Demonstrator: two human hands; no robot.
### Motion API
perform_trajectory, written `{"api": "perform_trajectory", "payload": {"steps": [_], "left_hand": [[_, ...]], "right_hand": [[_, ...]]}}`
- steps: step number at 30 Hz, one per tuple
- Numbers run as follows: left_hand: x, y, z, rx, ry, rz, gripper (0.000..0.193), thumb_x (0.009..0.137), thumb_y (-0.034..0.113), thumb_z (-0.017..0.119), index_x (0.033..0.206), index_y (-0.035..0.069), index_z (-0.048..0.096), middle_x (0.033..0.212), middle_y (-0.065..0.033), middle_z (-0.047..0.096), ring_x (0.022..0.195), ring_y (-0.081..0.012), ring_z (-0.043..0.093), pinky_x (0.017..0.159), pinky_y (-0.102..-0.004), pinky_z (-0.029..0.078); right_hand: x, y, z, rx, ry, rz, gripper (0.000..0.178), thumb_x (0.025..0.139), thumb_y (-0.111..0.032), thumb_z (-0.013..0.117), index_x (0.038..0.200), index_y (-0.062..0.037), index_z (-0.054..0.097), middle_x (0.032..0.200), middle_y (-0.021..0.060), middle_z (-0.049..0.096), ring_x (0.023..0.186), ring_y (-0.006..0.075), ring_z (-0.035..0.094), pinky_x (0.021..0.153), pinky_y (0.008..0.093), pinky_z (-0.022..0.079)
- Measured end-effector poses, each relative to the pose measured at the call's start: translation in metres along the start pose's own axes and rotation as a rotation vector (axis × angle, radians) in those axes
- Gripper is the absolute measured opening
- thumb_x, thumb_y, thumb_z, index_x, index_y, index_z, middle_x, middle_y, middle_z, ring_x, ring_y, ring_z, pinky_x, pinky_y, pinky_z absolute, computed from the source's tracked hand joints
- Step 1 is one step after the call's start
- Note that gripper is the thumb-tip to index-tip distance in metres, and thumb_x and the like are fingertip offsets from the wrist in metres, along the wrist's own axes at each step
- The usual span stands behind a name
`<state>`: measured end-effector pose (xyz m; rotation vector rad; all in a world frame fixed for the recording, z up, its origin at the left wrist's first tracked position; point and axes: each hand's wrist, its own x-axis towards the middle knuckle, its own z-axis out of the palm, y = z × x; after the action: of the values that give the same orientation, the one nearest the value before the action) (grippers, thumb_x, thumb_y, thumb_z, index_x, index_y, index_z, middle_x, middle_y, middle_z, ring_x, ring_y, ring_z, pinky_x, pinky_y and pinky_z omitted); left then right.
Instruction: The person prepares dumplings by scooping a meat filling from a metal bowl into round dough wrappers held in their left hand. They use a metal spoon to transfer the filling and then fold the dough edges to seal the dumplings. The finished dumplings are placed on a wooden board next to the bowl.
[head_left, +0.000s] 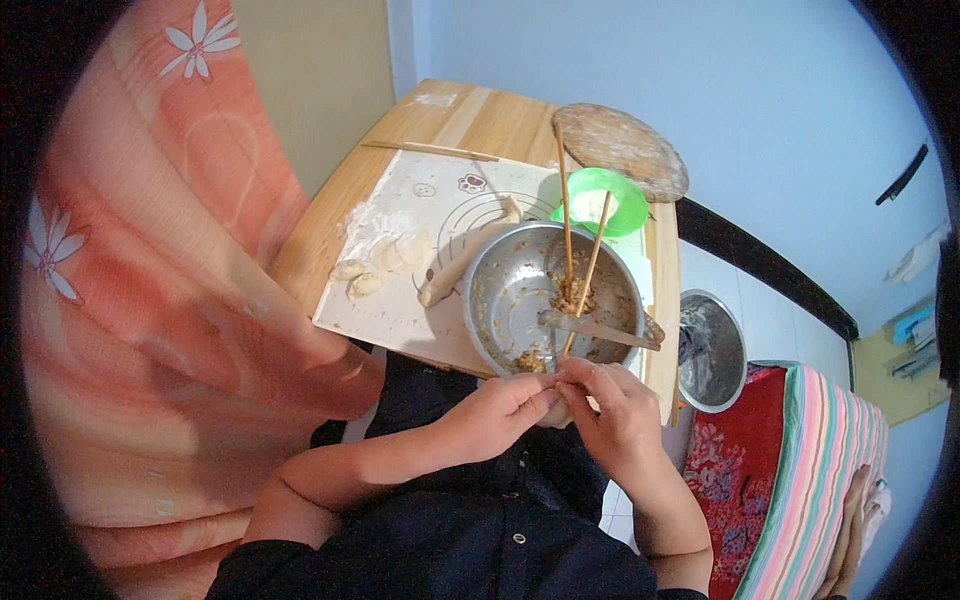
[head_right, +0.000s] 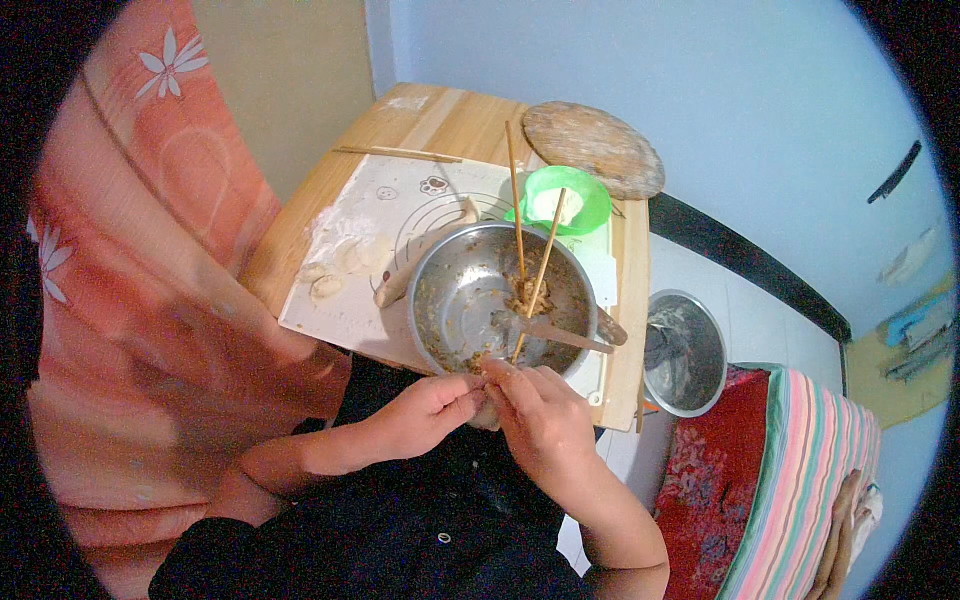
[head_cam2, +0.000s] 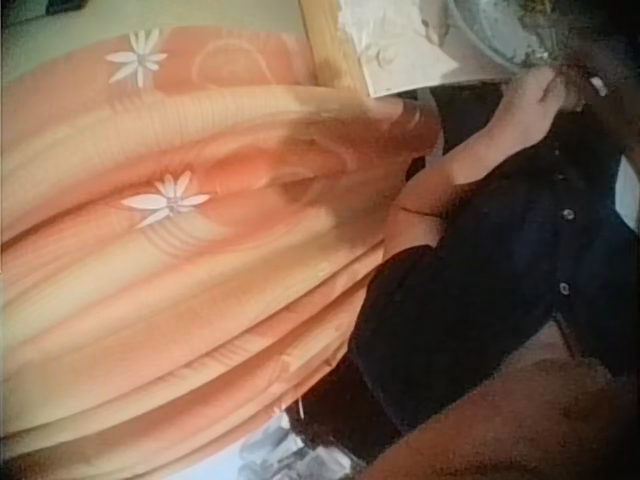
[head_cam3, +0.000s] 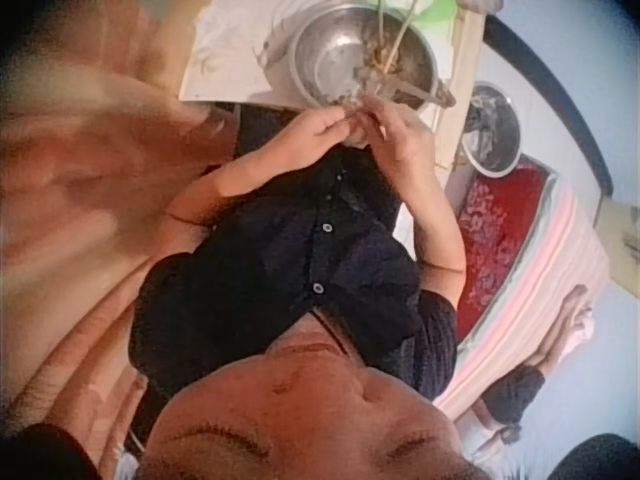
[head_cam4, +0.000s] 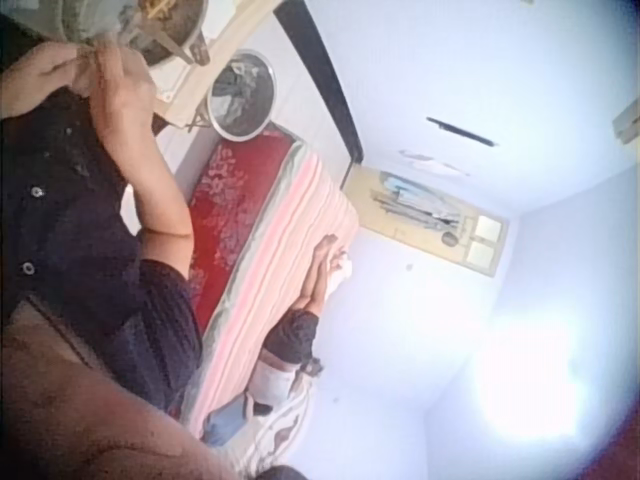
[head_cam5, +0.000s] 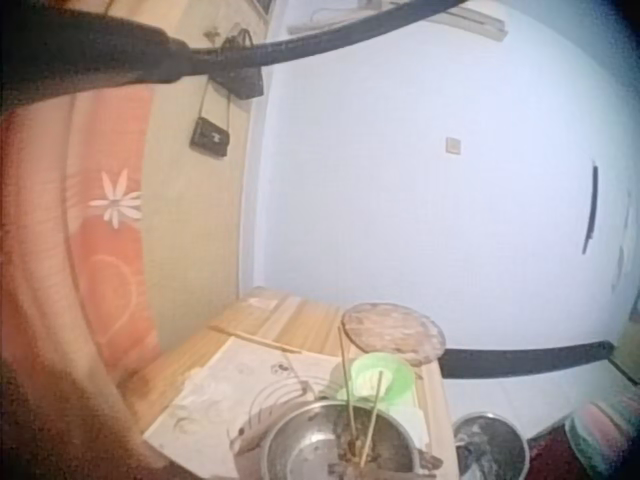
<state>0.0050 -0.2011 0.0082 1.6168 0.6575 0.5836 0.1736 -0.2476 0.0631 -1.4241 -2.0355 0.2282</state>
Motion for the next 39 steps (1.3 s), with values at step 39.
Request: {"api": "perform_trajectory", "payload": {"steps": [39], "left_hand": [[0.001,0.002,0.004,0.053,0.125,0.09,0.032,0.096,0.012,0.046,0.125,-0.001,0.051,0.104,-0.0105,0.063,0.093,-0.0103,0.056,0.082,-0.0245,0.045]], "right_hand": [[-0.014,0.0,0.011,-0.014,0.145,-0.002,0.048,0.074,0.009,0.066,0.12,-0.0019,0.056,0.09,0.012,0.067,0.078,0.0213,0.067,0.072,0.0298,0.055]]}}
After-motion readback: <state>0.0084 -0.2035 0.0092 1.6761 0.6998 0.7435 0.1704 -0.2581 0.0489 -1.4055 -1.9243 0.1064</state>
